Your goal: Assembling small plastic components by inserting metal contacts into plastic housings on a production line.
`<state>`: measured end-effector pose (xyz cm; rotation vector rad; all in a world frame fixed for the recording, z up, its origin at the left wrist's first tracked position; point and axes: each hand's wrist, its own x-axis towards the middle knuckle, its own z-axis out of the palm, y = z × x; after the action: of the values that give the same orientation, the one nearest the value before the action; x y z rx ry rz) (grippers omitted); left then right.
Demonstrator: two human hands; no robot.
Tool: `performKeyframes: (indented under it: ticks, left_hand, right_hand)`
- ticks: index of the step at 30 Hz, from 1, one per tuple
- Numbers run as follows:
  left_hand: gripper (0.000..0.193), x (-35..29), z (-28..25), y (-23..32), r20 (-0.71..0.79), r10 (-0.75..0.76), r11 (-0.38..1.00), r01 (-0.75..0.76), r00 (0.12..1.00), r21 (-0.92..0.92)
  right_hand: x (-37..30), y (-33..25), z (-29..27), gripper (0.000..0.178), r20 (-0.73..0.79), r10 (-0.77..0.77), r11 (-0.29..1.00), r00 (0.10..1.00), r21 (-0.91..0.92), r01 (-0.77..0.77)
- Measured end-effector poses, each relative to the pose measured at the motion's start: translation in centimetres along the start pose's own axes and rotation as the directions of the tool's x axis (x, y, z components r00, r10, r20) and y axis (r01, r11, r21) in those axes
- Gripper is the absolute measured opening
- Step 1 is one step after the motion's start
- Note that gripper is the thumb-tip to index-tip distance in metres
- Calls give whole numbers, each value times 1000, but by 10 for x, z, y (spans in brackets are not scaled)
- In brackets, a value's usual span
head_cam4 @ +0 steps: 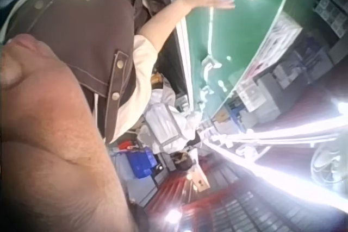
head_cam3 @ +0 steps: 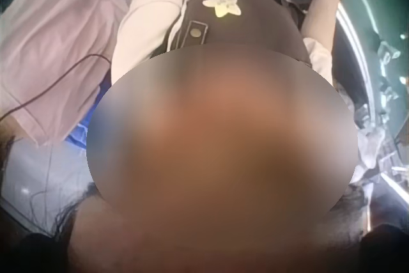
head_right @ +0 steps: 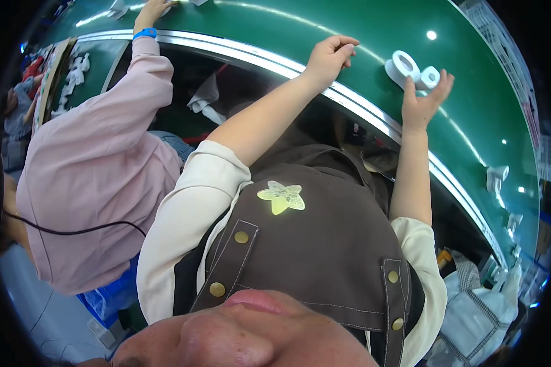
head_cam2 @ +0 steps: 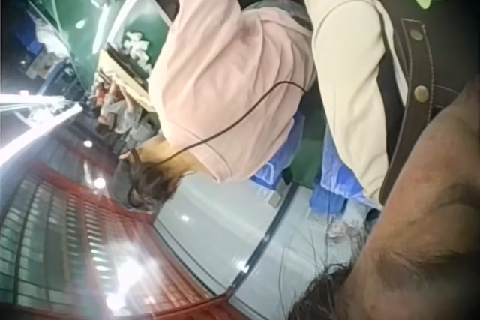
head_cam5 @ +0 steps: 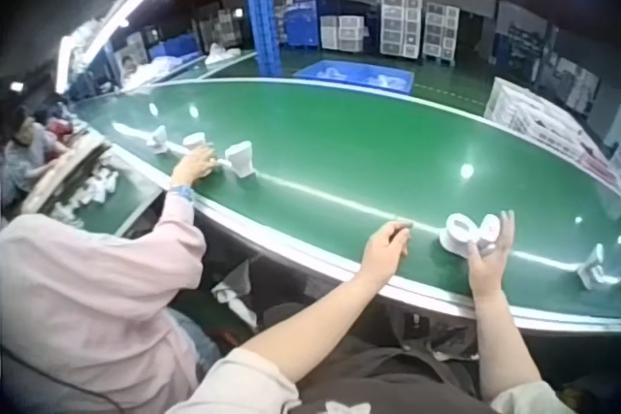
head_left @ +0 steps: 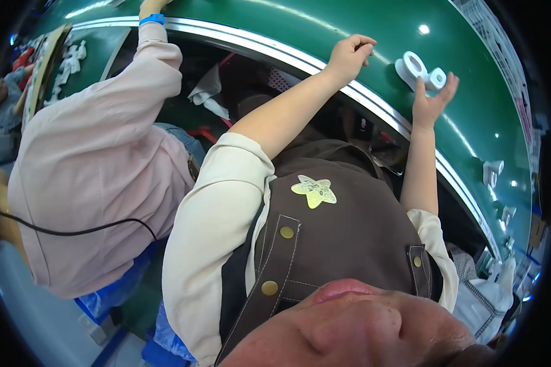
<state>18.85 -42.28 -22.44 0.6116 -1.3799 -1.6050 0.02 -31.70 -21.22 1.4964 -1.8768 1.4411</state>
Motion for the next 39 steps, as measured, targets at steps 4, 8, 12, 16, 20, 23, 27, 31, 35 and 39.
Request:
performKeyframes:
  ticks: [4,8,12,16,20,23,27,31,35,39]
  left_hand:
    - [20,3,-13,6,-80,-90,990,81,993,-113]
    - [18,24,-52,10,-340,115,985,-62,933,163]
    - [28,53,-133,48,-456,462,758,-72,761,648]
    - [36,97,-248,71,-497,705,562,29,506,827]
    - [47,105,-304,91,-542,429,284,461,723,841]
    - [42,108,-287,92,-503,380,211,456,777,864]
    - [35,105,-256,73,-369,412,161,332,833,929]
    - [48,63,-144,73,-100,257,319,13,961,948]
    - [40,17,-54,46,186,260,463,-291,948,837]
    - [41,-7,-15,27,181,172,649,-250,968,718]
  right_hand:
    - [3,-18,-7,60,-45,-385,917,922,-131,377]
    - [-15,-40,-7,39,161,-495,869,854,84,488]
    - [-22,-64,2,32,543,-543,840,641,332,430]
    - [-16,-68,5,28,535,-402,912,743,307,273]
    - [-22,-60,7,25,540,-408,908,736,327,264]
    - [-24,-54,6,24,542,-337,937,770,272,218]
    - [-24,-50,10,32,559,-311,943,769,280,178]
    - [-25,-43,18,61,540,-233,941,809,336,47]
    - [-30,-47,40,80,529,-9,847,849,455,-275]
    - [-30,-55,62,83,531,62,600,845,657,-456]
